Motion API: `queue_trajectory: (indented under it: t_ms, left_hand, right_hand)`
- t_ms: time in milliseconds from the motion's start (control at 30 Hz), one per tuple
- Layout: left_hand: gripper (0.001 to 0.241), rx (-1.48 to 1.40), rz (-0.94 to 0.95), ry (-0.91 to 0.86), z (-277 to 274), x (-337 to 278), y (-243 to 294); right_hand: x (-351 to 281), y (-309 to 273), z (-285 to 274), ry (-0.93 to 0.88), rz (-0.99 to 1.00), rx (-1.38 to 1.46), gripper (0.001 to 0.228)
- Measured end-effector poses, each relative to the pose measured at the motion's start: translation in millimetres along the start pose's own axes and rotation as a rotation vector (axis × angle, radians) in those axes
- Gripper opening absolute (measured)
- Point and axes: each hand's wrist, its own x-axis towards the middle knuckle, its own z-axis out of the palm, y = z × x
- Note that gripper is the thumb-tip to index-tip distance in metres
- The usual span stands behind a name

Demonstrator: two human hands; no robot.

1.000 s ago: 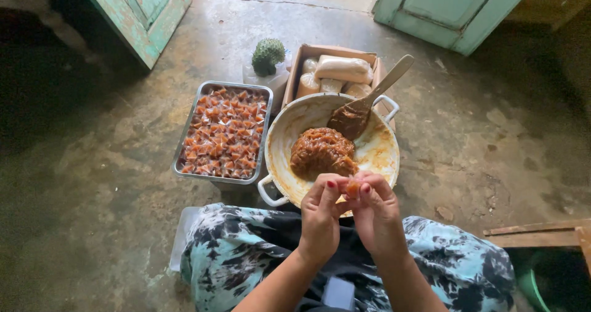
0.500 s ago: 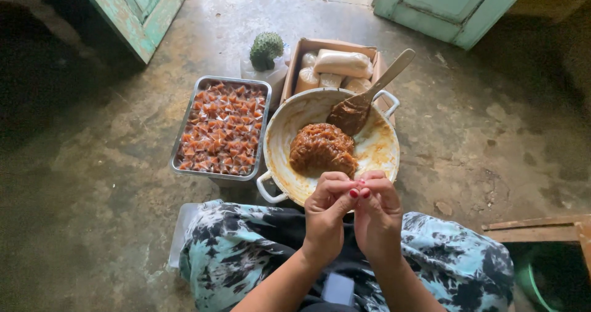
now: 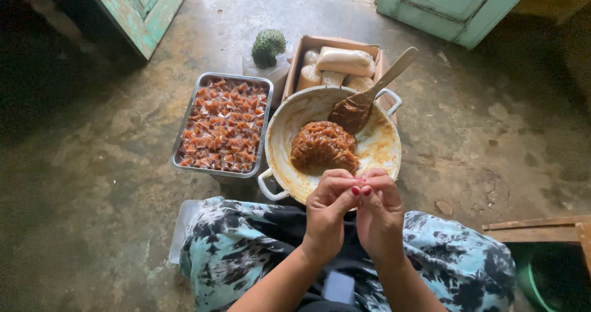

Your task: Filling small wrappers with a brown paste filling using a spoon

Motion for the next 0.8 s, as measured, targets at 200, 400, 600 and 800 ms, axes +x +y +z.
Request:
queue_trajectory:
  t_ms: [200, 400, 600, 800]
  left_hand:
    - [0.025, -0.371, -0.502, 0.186, -22, 10, -15]
    - [0.032, -0.301, -0.545, 0.254, -24, 14, -17]
    - [0.036, -0.315, -0.55, 0.26, -24, 17, -17]
    - [0.034, -0.085, -0.357, 0.208, -15, 14, -6]
  right_hand:
    - [10, 4, -26, 0.084, 0.173, 0.033, 0.023]
    - [16, 5, -26, -0.072, -0.159, -0.674, 0.022]
    - [18, -6, -20, -0.076, -0.287, -0.907, 0.018]
    - [14, -10, -20, -0.039, -0.089, -0.652, 0.017]
